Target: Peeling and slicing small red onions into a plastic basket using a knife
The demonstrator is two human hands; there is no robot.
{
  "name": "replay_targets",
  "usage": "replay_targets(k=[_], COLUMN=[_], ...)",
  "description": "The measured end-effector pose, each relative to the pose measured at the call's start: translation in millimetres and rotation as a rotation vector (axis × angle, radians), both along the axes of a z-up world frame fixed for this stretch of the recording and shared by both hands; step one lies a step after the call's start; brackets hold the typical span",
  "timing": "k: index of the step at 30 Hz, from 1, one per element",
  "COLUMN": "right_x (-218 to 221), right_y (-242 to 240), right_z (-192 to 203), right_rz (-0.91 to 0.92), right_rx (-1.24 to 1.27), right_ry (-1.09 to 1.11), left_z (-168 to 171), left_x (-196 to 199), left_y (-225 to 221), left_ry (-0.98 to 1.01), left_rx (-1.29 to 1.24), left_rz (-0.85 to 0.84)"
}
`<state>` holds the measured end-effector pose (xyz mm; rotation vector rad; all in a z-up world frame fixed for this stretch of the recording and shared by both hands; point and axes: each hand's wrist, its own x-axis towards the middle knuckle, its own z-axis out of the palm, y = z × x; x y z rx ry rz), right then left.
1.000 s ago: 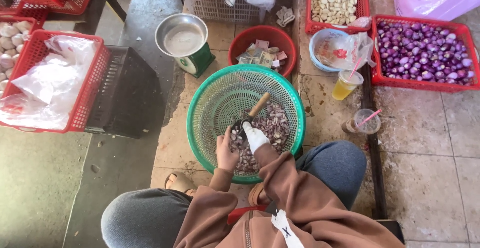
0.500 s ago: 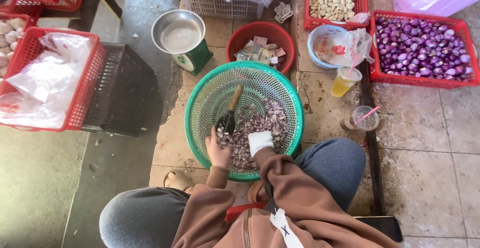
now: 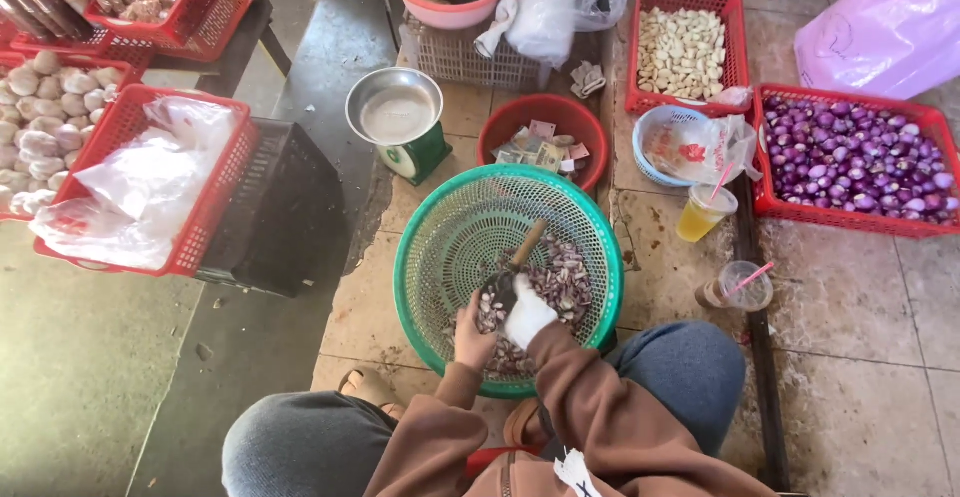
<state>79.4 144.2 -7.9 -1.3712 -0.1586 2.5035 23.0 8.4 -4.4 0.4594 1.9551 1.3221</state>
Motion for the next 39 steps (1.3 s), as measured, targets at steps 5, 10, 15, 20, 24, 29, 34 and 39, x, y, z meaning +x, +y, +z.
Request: replay_targets(k=[5, 10, 15, 20, 24, 29, 34, 39], right_x=[-2.1, -7.1, -5.3, 4.5, 2.8, 4.9, -12.8, -3.0], right_y=[-9.2, -11.1, 5.4, -21.7, -17.4, -25.2, -18.1, -18.6], right_z=[-44.2, -27.4, -22.2, 42.4, 34.9, 72.2, 44.7, 34.2], right_rz=[0.081, 0.172, -0.051, 1.012, 0.049, 1.121, 0.83, 1.021], right_rx=[0.273, 0.338, 0.221, 0.822, 0.303, 0.824, 0.83, 0.826], right_ry=[-0.235, -0.306, -0.229, -0.75, 0.024, -0.697, -0.708, -0.817], left_z=[40.5, 28.7, 27.3, 29.5, 11.0, 6.3, 8.6, 13.1], left_x=[5.7, 2.3, 3.2, 1.9, 1.1, -3.0, 0.5, -0.4], left_y=[-2.5, -1.4, 0.2, -2.1, -4.8, -4.0, -4.5, -2.6], left_ry=[0.192, 0.222, 0.231, 0.242, 0.2, 0.273, 0.256, 0.276], left_rx=[0.041, 0.061, 0.101, 0.07, 0.071, 0.054, 0.08, 0.078], left_rz=[-0.1, -0.116, -0.145, -0.082, -0.089, -0.035, -0.049, -0.007])
